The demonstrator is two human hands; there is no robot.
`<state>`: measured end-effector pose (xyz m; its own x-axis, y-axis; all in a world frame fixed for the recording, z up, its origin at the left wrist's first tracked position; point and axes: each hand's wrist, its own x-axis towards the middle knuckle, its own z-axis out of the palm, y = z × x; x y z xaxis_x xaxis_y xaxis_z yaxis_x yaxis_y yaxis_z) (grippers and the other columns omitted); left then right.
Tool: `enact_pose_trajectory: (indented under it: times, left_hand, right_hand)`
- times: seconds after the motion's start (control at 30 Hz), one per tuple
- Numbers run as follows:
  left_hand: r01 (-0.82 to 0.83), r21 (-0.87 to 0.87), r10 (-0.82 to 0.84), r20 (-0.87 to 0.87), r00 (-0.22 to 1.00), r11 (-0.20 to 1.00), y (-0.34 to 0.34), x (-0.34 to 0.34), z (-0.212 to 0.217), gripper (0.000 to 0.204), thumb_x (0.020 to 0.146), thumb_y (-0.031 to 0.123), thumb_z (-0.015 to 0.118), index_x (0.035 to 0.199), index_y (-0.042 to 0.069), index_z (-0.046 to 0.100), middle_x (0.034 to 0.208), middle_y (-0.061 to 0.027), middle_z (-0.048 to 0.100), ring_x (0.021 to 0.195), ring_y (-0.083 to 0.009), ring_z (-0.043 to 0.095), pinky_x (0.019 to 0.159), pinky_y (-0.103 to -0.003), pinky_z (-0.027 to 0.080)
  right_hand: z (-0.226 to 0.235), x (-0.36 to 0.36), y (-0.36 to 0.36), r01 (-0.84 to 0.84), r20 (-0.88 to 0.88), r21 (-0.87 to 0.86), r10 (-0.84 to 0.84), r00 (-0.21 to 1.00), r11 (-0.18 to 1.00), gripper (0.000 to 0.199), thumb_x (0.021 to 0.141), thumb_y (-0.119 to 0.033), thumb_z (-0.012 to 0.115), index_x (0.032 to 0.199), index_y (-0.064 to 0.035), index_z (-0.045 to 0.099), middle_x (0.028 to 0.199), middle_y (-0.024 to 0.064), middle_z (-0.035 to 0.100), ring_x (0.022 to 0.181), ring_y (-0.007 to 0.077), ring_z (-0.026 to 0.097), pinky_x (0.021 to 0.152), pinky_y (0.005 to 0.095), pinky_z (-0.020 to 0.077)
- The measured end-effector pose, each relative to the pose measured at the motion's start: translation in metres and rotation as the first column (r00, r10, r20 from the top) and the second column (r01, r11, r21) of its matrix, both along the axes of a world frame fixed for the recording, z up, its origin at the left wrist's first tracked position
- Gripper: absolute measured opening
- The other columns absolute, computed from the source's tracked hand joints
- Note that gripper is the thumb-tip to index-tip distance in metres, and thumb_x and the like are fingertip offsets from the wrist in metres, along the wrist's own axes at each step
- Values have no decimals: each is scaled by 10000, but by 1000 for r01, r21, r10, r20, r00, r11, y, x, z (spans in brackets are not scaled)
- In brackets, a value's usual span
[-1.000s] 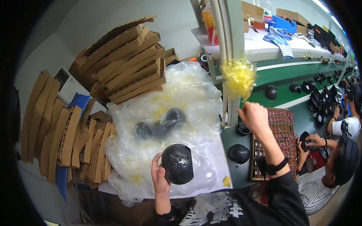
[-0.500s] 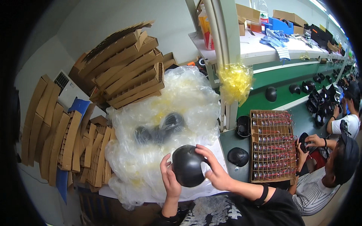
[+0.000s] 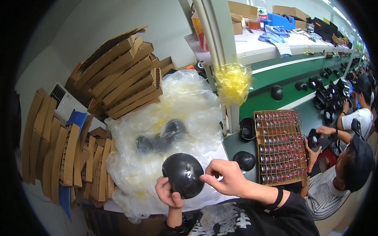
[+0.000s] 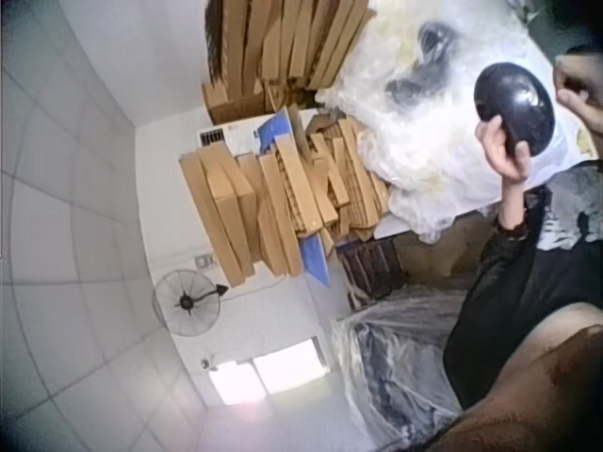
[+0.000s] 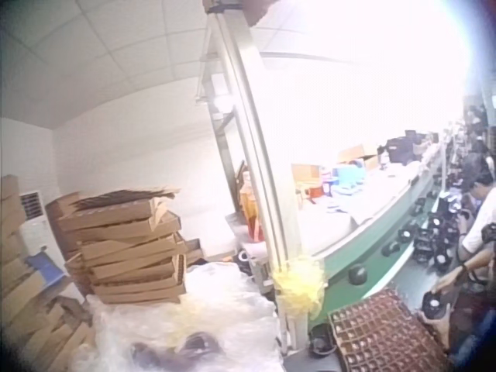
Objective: Assembling and inspecting black plastic hemispherical casings at a factory workstation.
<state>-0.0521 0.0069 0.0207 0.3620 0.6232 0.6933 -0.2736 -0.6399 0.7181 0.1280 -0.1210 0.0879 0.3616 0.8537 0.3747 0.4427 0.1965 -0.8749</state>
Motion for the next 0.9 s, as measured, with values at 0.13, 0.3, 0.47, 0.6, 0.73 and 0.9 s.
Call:
enact_pose_trajectory:
  times: [0.13, 0.3, 0.47, 0.6, 0.73, 0.9]
  left_hand:
    - [-113, 319, 146, -81, 986, 941, -3, -6, -11, 508, 808, 445, 640, 1097, 60, 477, 869, -80, 603, 815, -225, 482, 793, -357, 392]
    - [-95, 518, 217, -180, 959, 850, 0, -16, -18, 626, 816, 490, 619, 1176, 33, 386, 988, -90, 547, 993, -275, 364, 846, -356, 389]
    - [-17, 157, 49, -198, 979, 987, -17, 8, -4, 612, 863, 396, 602, 1246, -6, 344, 1046, -146, 566, 1014, -259, 478, 848, -336, 428]
    - [109, -448, -180, -120, 976, 887, -16, 34, 0, 494, 882, 192, 614, 1265, -14, 380, 941, -110, 609, 863, -143, 581, 787, -268, 458]
    - [-7, -390, -107, -271, 957, 921, -2, 46, -33, 424, 849, 71, 634, 1229, 11, 455, 821, -54, 607, 739, -104, 560, 698, -227, 451]
    - [163, -443, -139, 85, 987, 881, -7, 34, -14, 466, 865, 142, 635, 1231, -30, 403, 933, -136, 641, 864, -146, 605, 793, -253, 463]
  right_hand:
    - [20, 1, 11, 23, 193, -171, 10, 981, 985, 366, 849, -335, 641, 656, -48, 525, 580, 85, 549, 511, 263, 558, 480, 344, 425]
    - [18, -3, 15, 70, 283, -145, -27, 959, 987, 299, 866, -250, 606, 672, -41, 517, 601, 114, 561, 548, 311, 573, 486, 385, 431]
    - [4, 1, 22, 71, 349, -48, -50, 936, 996, 238, 862, -192, 590, 696, -37, 518, 607, 121, 556, 559, 324, 571, 495, 402, 443]
    - [-4, -1, 21, 8, 311, -11, -4, 950, 1000, 197, 804, -104, 625, 661, -46, 502, 590, 116, 516, 528, 306, 549, 469, 370, 422]
    - [15, -34, 2, -474, 441, 205, 351, 826, 857, 146, 745, -75, 653, 699, -73, 514, 634, 70, 504, 537, 234, 539, 472, 345, 433]
    - [26, 39, 0, 49, 348, 216, -124, 929, 975, 65, 775, 30, 573, 734, -7, 540, 648, 95, 510, 530, 220, 509, 483, 306, 408]
